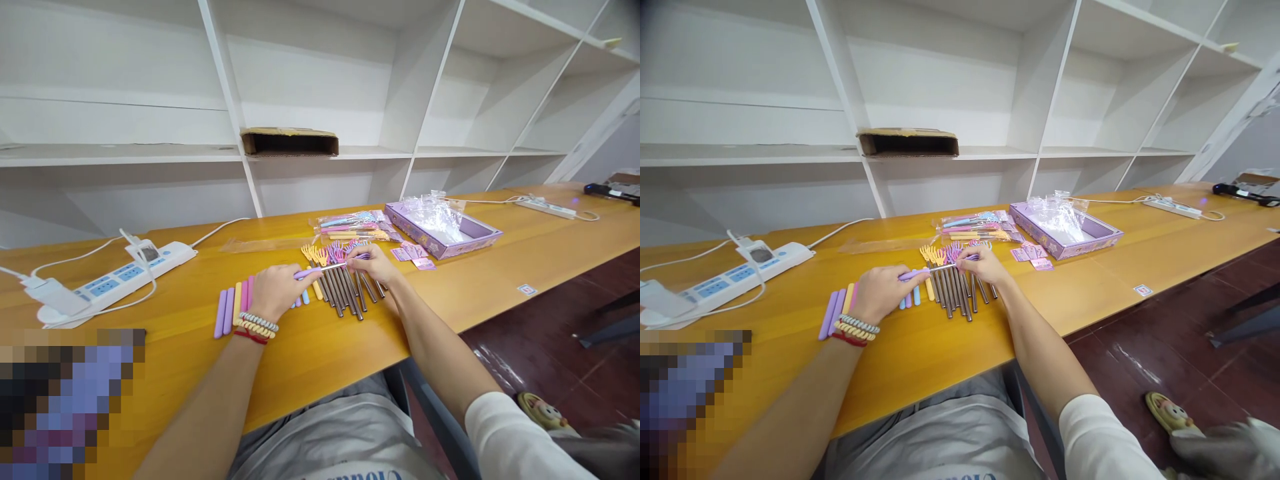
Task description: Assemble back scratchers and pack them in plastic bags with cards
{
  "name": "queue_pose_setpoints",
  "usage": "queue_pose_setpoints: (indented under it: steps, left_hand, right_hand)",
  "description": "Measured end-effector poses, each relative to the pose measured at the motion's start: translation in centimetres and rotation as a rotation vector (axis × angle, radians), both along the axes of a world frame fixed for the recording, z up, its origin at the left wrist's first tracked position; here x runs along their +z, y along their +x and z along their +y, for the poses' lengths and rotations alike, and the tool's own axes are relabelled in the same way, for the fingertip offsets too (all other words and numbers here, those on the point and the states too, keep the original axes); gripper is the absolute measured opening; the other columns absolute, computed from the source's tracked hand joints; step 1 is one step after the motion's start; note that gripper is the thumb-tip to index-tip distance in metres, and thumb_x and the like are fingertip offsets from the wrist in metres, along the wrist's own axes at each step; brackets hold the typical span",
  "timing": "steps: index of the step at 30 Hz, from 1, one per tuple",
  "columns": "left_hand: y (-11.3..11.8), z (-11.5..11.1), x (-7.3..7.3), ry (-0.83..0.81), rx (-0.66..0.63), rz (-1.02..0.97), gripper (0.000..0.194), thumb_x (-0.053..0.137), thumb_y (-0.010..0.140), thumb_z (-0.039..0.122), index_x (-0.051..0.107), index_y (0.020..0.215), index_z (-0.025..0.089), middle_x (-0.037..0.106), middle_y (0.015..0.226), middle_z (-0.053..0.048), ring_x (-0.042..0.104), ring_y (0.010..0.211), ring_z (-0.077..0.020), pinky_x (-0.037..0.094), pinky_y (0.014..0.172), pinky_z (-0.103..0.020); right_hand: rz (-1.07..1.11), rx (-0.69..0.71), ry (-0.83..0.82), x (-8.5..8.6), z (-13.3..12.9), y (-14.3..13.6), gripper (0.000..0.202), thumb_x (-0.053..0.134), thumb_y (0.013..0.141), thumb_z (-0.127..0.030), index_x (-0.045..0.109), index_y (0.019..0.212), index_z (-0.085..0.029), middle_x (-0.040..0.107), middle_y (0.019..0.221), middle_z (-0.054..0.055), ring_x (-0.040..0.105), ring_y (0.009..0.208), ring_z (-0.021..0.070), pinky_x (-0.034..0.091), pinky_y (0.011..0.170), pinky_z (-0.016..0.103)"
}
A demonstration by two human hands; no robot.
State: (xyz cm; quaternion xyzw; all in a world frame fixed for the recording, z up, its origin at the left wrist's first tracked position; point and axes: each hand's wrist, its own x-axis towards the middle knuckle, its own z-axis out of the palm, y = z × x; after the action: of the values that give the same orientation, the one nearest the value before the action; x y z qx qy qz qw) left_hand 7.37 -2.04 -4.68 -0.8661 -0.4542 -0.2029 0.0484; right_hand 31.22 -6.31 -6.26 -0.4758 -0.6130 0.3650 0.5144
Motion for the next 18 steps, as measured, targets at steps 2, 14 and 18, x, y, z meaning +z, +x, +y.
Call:
queue_pose_setpoints:
  steps: [2, 14, 18]
  left_hand:
    - [0.2, -0.2, 0.0, -0.026, 0.021, -0.005, 0.058, 0.035, 0.081, 0.067, 0.061, 0.059, 0.021, 0.064, 0.060, -0.005, 0.057, 0.061, -0.0201, 0.024, 0.052, -0.029]
    - [1.0, -0.7, -0.5, -0.052, 0.095, -0.032, 0.062, 0.031, 0.079, 0.072, 0.066, 0.064, 0.023, 0.066, 0.063, -0.006, 0.058, 0.061, -0.0211, 0.023, 0.050, -0.028]
    - [1.3, -1.1, -0.5, -0.032, 0.091, -0.035, 0.066, 0.027, 0.078, 0.074, 0.067, 0.067, 0.023, 0.067, 0.066, -0.006, 0.059, 0.063, -0.0212, 0.021, 0.050, -0.028]
  right_hand:
    - [0.004, 0.009, 0.016, -0.1, 0.1, 0.1, 0.014, 0.069, 0.065, -0.027, 0.065, 0.065, -0.013, 0.058, 0.052, -0.001, 0.043, 0.046, 0.0070, 0.029, 0.046, 0.021]
    - [0.003, -0.042, 0.030, -0.7, 0.4, -0.6, 0.020, 0.070, 0.062, -0.033, 0.063, 0.062, -0.014, 0.056, 0.049, -0.001, 0.044, 0.046, 0.0084, 0.031, 0.049, 0.022]
    - [0.035, -0.054, 0.011, -0.8, 0.5, -0.8, 0.020, 0.071, 0.061, -0.033, 0.063, 0.061, -0.014, 0.055, 0.048, -0.001, 0.041, 0.044, 0.0074, 0.028, 0.046, 0.022]
